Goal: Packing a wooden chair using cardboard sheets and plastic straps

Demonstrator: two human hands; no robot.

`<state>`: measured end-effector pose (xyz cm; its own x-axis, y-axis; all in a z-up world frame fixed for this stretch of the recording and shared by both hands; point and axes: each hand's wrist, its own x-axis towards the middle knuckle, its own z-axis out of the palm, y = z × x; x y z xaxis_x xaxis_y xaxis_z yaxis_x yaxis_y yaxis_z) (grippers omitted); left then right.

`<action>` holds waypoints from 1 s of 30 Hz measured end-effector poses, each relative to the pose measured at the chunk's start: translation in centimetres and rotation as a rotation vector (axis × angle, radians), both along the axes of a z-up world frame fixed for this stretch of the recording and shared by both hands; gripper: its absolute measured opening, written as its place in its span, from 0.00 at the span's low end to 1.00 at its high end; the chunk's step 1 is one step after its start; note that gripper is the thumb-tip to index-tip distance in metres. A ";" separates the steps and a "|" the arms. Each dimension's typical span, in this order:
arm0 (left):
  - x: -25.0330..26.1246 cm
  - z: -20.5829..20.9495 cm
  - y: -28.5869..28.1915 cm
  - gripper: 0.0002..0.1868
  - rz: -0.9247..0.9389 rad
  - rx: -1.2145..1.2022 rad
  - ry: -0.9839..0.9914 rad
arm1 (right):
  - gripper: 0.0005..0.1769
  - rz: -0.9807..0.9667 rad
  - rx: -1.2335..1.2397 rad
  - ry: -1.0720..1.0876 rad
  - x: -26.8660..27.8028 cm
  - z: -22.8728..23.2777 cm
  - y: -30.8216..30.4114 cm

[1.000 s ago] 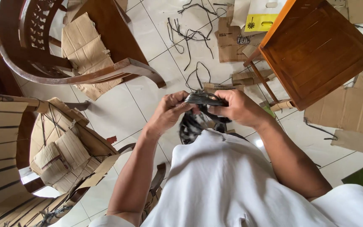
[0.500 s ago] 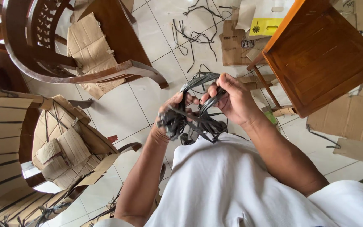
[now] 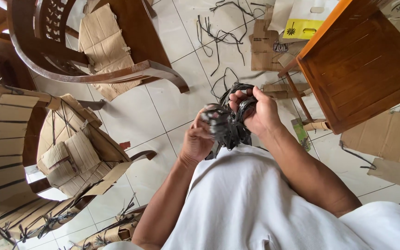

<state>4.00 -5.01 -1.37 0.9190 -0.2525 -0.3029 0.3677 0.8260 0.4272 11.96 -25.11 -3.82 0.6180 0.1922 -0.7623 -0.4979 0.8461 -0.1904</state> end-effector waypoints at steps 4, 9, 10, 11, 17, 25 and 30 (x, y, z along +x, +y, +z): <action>-1.5 -0.6 -0.8 0.45 -0.032 0.169 0.063 | 0.14 -0.024 -0.003 0.032 -0.4 -0.1 0.2; -0.7 2.3 -2.8 0.08 0.156 0.621 0.070 | 0.16 0.155 -0.121 -0.068 -1.1 0.7 0.6; -0.5 1.0 -2.2 0.08 0.159 0.620 0.070 | 0.16 0.158 -0.121 -0.070 -1.6 1.3 0.9; -0.3 -0.2 -1.6 0.08 0.187 0.530 0.110 | 0.18 0.207 -0.174 -0.081 -2.0 1.9 1.2; 0.3 1.4 -1.0 0.07 0.301 0.614 0.105 | 0.25 0.401 -0.399 -0.104 -5.0 2.2 3.2; -0.5 0.7 -1.3 0.08 0.262 0.630 0.026 | 0.26 0.554 -0.369 -0.138 -4.9 3.9 5.0; 0.0 2.1 -0.5 0.06 0.236 0.430 0.145 | 0.10 0.279 -0.267 -0.307 -4.9 2.0 4.5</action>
